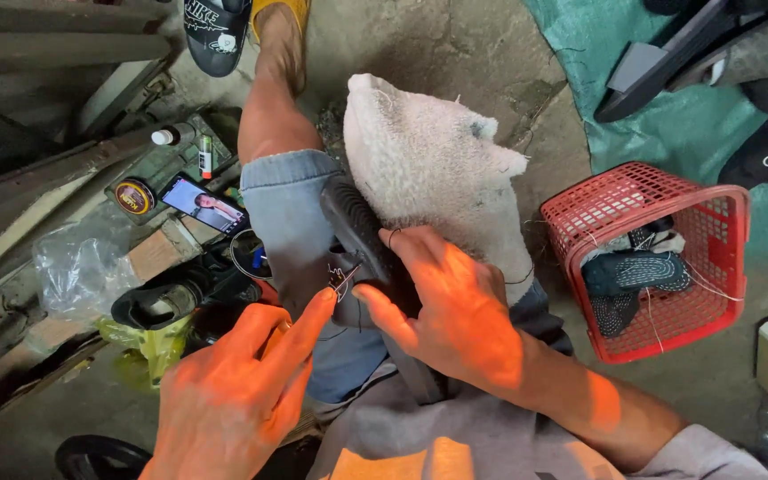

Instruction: A person uses a small metal tool to repair or clean the sole of a black sandal while sitting on the floor.

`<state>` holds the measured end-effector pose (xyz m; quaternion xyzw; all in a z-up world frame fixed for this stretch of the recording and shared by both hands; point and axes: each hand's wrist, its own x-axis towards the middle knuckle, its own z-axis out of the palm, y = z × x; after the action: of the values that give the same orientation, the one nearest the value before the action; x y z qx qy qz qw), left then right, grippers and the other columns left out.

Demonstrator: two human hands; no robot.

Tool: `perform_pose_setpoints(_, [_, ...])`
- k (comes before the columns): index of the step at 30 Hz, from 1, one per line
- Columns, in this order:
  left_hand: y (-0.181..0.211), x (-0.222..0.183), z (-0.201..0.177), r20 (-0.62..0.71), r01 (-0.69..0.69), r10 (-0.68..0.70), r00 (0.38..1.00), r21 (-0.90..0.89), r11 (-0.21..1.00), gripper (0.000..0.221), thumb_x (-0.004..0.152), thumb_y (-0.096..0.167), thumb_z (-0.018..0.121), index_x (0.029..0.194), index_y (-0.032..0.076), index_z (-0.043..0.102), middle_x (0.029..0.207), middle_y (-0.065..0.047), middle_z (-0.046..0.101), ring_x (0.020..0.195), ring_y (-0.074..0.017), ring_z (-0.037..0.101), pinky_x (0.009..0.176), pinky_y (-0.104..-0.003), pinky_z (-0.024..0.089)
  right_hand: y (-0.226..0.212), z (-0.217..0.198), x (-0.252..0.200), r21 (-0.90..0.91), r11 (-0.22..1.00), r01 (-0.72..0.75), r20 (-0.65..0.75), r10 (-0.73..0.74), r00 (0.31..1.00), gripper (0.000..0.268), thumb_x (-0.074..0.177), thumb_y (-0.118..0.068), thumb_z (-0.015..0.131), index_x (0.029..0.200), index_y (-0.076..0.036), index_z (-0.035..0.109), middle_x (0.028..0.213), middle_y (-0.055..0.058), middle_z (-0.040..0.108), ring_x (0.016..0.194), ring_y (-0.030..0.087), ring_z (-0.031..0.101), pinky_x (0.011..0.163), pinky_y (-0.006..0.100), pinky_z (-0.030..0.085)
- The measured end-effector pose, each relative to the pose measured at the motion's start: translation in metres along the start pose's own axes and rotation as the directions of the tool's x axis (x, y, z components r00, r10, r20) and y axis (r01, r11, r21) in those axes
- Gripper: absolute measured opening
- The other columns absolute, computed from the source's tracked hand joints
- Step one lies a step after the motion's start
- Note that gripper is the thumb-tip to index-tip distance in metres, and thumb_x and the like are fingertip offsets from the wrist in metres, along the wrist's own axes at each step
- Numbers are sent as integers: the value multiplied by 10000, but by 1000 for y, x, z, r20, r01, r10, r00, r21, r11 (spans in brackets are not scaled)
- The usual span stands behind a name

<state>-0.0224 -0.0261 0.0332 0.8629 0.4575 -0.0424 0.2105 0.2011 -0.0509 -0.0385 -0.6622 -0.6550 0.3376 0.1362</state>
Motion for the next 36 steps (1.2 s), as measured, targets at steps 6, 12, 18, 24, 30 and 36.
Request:
perform_pose_setpoints(6, [-4,3,-3,111,19,-21,994,14,1000,685,811,98,717,1452,278,559,913,50,570,410,-166,455,344,-317,416,2,1,3,6,997,78,-79,-78,994,510,896,-452,732,1215,-62,658,1133,18,697,869,228,737,535,389,544])
perform_pose_setpoints(12, [-1,8,-7,82,-6,3,997,38,999,617,810,94,716,1396,259,610,908,47,569,433,-163,468,353,-320,416,2,0,-3,-81,993,88,-64,-93,994,539,931,-490,702,1261,-70,631,1144,29,688,926,245,725,604,435,574])
perform_pose_setpoints(18, [2,17,-13,52,-72,64,997,168,983,578,817,124,703,1364,296,624,863,69,537,589,-95,578,392,-293,423,0,-3,-14,-179,958,222,-115,-245,963,646,972,-539,679,1266,33,616,1044,107,679,918,264,647,780,361,557])
perform_pose_setpoints(24, [-4,20,-10,222,-79,45,974,147,986,654,832,285,693,1461,335,520,820,42,504,553,-182,593,300,-395,463,-2,-1,-15,-258,944,208,-103,-241,965,723,948,-620,664,1263,30,636,990,73,676,820,241,625,656,359,543])
perform_pose_setpoints(30, [-10,29,-8,266,-88,56,962,112,990,747,773,217,685,1479,364,493,766,-5,499,355,-296,509,275,-471,405,-1,4,-14,-270,930,249,-125,-290,949,668,989,-547,653,1264,61,612,949,94,636,769,248,608,635,354,509])
perform_pose_setpoints(36, [-18,33,-1,343,-124,83,936,101,987,884,690,171,689,1519,368,451,794,0,517,380,-300,549,288,-464,425,8,10,-15,-237,936,260,-148,-300,943,687,979,-553,659,1272,68,620,930,84,631,755,240,617,613,356,513])
